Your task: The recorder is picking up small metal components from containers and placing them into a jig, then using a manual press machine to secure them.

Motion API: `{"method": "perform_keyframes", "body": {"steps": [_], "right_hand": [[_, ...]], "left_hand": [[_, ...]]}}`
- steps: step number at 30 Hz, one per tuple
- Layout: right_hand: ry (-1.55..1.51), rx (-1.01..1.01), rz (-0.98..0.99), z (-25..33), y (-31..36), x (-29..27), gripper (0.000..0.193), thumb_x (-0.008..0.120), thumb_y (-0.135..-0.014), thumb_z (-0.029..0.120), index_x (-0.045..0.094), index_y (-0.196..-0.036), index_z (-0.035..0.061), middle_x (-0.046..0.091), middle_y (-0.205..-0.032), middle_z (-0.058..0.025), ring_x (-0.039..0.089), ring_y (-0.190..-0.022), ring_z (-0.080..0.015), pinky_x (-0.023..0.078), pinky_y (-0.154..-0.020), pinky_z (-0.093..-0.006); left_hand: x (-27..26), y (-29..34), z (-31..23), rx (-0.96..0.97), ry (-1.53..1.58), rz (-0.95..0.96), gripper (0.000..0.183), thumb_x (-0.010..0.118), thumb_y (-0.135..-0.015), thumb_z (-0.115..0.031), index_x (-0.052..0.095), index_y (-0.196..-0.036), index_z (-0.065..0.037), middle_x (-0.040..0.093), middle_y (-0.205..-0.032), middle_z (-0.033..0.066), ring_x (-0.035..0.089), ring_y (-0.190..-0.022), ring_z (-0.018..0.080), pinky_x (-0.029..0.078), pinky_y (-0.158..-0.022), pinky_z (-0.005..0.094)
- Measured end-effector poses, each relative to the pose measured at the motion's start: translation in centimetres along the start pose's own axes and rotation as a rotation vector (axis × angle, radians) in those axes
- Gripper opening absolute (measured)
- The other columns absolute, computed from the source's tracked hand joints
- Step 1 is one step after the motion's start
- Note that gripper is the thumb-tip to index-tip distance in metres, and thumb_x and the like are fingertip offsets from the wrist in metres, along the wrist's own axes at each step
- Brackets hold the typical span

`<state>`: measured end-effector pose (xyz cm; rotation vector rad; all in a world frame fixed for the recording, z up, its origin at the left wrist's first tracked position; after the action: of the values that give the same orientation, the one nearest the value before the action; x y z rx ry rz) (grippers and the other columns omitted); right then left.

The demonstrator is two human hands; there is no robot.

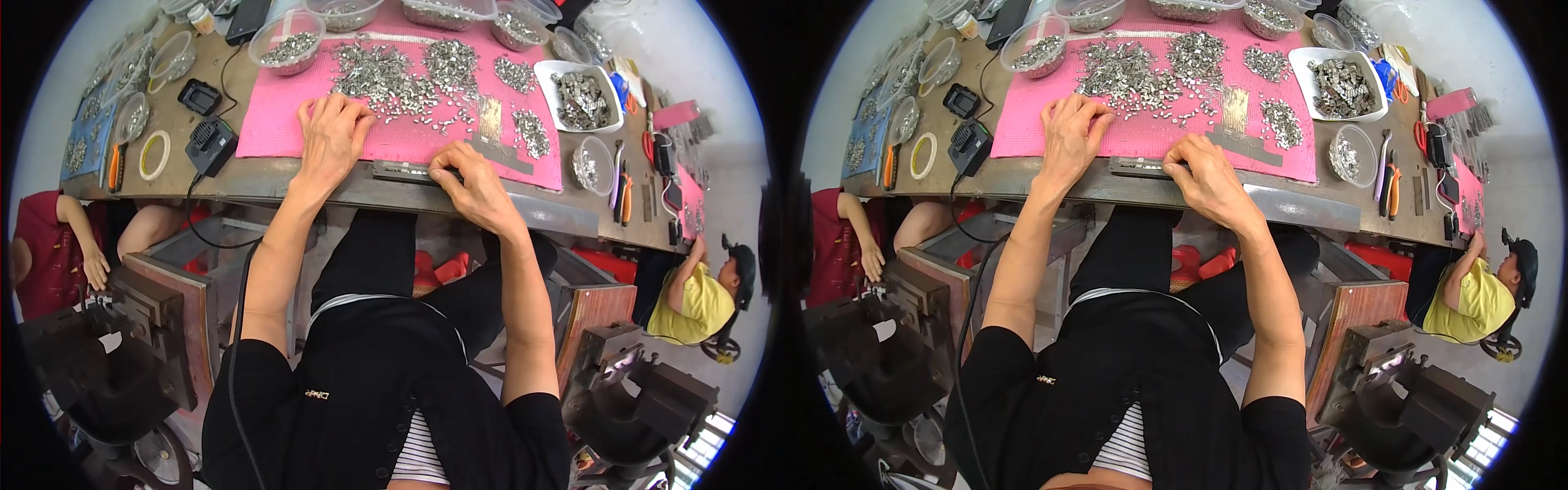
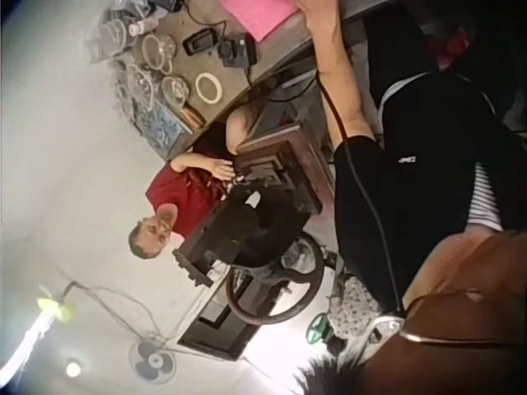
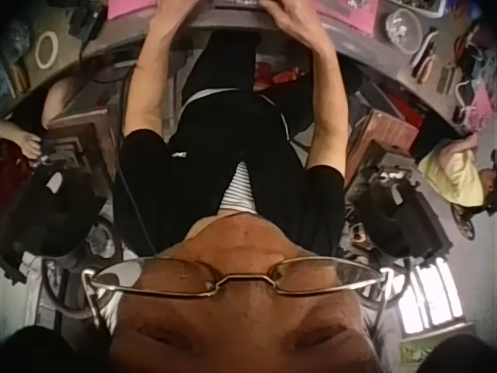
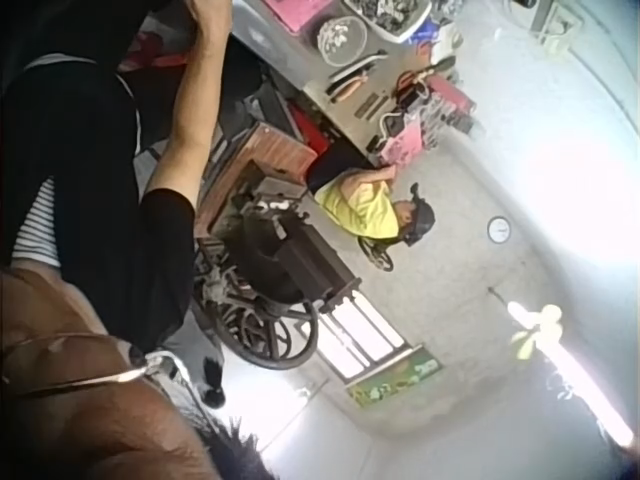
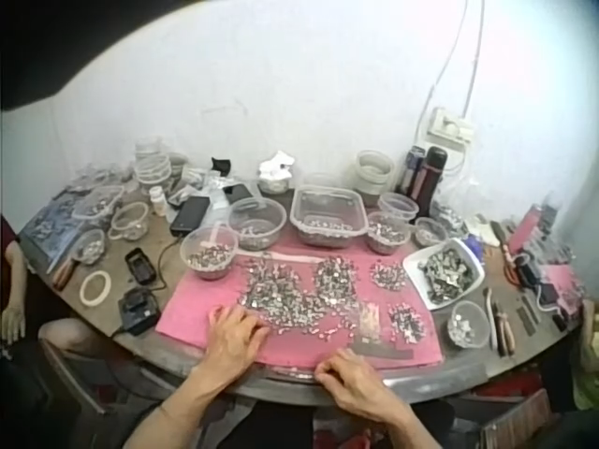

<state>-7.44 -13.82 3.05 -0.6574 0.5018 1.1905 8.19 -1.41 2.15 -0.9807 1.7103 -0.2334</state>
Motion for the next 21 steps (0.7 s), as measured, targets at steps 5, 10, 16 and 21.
{"method": "perform_keyframes", "body": {"steps": [5, 10, 16, 21], "right_hand": [[0.037, 0.038, 0.064, 0.0, -0.7, 0.3, 0.012, 0.064, -0.094, 0.009, 0.062, -0.094, -0.0024, 0.064, -0.094, -0.0141, 0.061, -0.092, -0.0313, 0.047, -0.085, -0.0406], [0.056, 0.039, 0.045, 0.5, -0.7, 0.1, 0.012, 0.066, -0.092, 0.01, 0.064, -0.092, -0.0013, 0.063, -0.092, -0.0147, 0.061, -0.092, -0.0328, 0.047, -0.084, -0.0425], [-0.028, 0.161, -0.24, -2.3, -1.3, -2.3, 0.016, 0.072, -0.089, 0.014, 0.067, -0.086, -0.0007, 0.066, -0.079, -0.0142, 0.064, -0.075, -0.0339, 0.05, -0.07, -0.0451], [0.403, 0.09, -0.308, -3.2, -3.1, -1.5, 0.018, 0.075, -0.086, 0.02, 0.069, -0.086, 0.0036, 0.067, -0.083, -0.013, 0.065, -0.083, -0.0331, 0.047, -0.079, -0.0455]], "left_hand": [[-0.6, 0.2, -0.1, 0.021, 0.087, -0.005, 0.008, 0.076, -0.085, -0.016, 0.075, -0.091, -0.011, 0.062, -0.091, 0.0034, 0.058, -0.093, 0.024, 0.035, -0.099, 0.0464], [-0.9, 0.4, -0.3, 0.029, 0.076, -0.015, 0.007, 0.075, -0.085, -0.014, 0.073, -0.091, -0.01, 0.062, -0.091, 0.004, 0.059, -0.092, 0.0242, 0.036, -0.097, 0.0452], [-0.2, 0.9, -2.7, -0.115, 0.456, 0.108, 0.008, 0.068, -0.091, -0.008, 0.066, -0.096, -0.002, 0.064, -0.086, 0.0106, 0.06, -0.078, 0.0256, 0.048, -0.072, 0.038], [1.1, 1.9, -7.4, -0.038, 0.574, 0.155, 0.006, 0.065, -0.092, -0.006, 0.064, -0.097, -0.003, 0.063, -0.087, 0.0104, 0.06, -0.085, 0.0293, 0.045, -0.084, 0.0389]]}}
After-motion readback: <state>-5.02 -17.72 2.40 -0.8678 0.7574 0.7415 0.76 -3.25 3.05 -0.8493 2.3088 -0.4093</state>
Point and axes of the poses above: each hand's wrist, its own y-axis away from the middle knuckle, its own x-axis out of the palm, z = x × y, the point moved 9 cm from there along -y, towards the middle knuckle
